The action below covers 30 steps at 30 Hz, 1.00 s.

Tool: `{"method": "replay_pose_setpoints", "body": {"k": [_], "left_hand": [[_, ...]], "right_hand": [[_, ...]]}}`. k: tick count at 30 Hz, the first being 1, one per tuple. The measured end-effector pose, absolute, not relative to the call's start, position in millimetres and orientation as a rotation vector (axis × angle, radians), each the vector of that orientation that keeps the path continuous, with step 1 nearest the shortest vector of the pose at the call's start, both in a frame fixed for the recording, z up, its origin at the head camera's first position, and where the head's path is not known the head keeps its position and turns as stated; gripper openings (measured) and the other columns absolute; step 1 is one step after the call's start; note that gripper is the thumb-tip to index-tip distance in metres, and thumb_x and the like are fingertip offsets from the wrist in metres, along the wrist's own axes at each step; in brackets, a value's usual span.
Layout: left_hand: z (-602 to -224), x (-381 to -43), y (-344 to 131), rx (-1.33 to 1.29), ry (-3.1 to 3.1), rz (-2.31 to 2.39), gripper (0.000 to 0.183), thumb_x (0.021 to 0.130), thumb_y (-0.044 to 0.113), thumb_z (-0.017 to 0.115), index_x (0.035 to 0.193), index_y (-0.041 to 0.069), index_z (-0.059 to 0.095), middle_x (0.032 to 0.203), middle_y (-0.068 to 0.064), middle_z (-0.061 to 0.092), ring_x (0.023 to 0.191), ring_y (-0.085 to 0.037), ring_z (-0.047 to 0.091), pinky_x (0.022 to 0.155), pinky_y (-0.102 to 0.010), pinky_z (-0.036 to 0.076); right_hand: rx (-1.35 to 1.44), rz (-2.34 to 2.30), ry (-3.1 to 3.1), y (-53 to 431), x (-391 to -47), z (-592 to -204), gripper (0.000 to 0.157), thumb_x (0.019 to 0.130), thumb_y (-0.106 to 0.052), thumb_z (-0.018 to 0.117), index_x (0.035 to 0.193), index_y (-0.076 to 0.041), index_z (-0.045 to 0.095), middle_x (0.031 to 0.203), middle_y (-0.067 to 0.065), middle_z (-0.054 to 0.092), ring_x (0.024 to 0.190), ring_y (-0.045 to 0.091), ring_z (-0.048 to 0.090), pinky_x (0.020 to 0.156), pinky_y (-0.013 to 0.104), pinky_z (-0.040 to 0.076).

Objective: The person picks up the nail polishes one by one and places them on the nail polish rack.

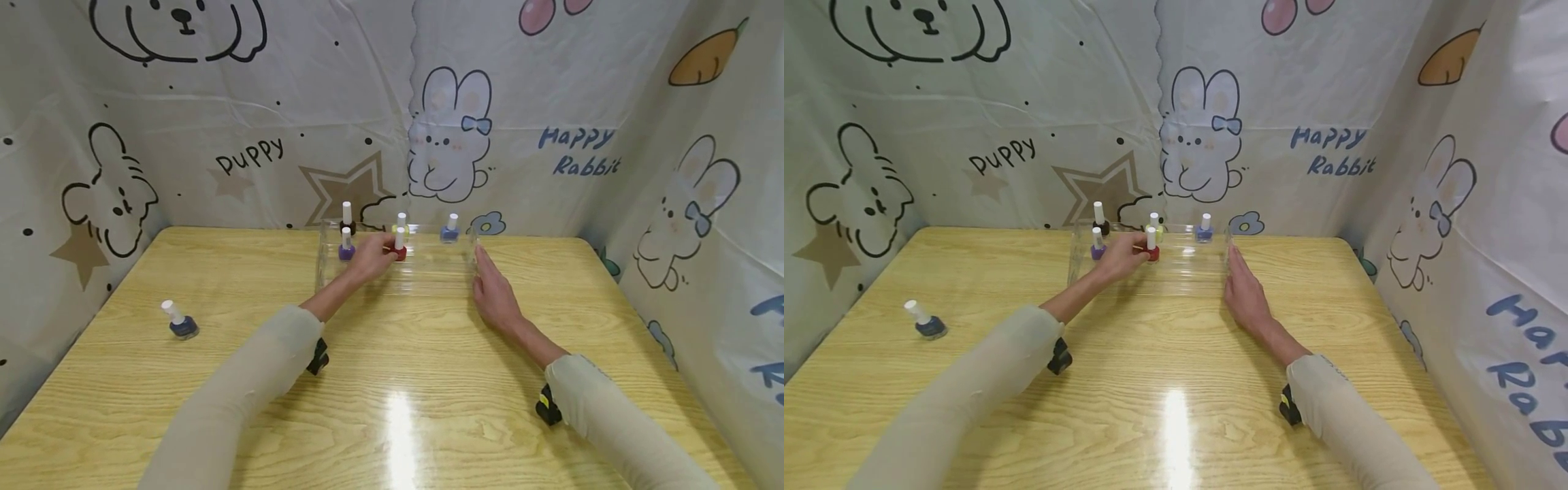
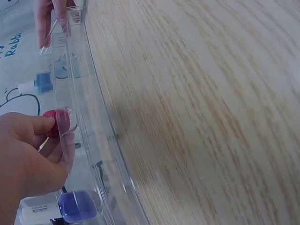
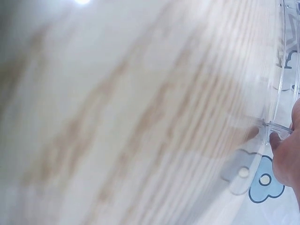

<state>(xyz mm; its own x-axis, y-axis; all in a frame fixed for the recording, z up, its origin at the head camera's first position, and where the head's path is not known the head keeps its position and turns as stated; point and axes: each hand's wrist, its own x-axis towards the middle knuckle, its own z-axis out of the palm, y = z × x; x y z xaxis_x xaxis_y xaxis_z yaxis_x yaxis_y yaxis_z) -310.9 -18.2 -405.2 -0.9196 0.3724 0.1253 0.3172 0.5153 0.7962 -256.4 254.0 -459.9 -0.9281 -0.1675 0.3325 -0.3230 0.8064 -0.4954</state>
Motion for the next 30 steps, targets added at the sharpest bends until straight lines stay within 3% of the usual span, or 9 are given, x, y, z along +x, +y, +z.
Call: {"method": "replay_pose_setpoints", "body": {"k": [12,23,30], "left_hand": [[-406,-311,-18,0.623,2.704,1.351,0.024,0.095,-0.003,0.06,0.118,-0.001,0.067,0.116,-0.016,0.068,0.113,-0.031,0.063,0.094,-0.037,0.052],[-404,-309,-21,0.575,2.658,1.373,0.039,0.092,-0.008,0.059,0.131,-0.003,0.06,0.12,-0.018,0.066,0.112,-0.031,0.062,0.09,-0.034,0.053],[-399,-304,-29,0.579,2.747,1.34,0.042,0.092,-0.005,0.056,0.134,-0.006,0.057,0.128,-0.021,0.062,0.118,-0.032,0.06,0.097,-0.034,0.049]], "right_hand": [[0.387,0.808,-2.715,255,-256,-460,0.063,0.1,0.003,0.042,0.157,0.003,0.014,0.161,0.023,0.019,0.146,0.035,0.022,0.116,0.049,0.025],[0.391,0.808,-2.716,255,-257,-460,0.063,0.101,0.002,0.042,0.157,0.003,0.014,0.162,0.019,0.017,0.147,0.035,0.021,0.116,0.048,0.023],[0.394,0.802,-2.714,255,-256,-460,0.062,0.101,0.003,0.042,0.157,0.004,0.015,0.162,0.022,0.018,0.147,0.035,0.021,0.116,0.048,0.024]]}}
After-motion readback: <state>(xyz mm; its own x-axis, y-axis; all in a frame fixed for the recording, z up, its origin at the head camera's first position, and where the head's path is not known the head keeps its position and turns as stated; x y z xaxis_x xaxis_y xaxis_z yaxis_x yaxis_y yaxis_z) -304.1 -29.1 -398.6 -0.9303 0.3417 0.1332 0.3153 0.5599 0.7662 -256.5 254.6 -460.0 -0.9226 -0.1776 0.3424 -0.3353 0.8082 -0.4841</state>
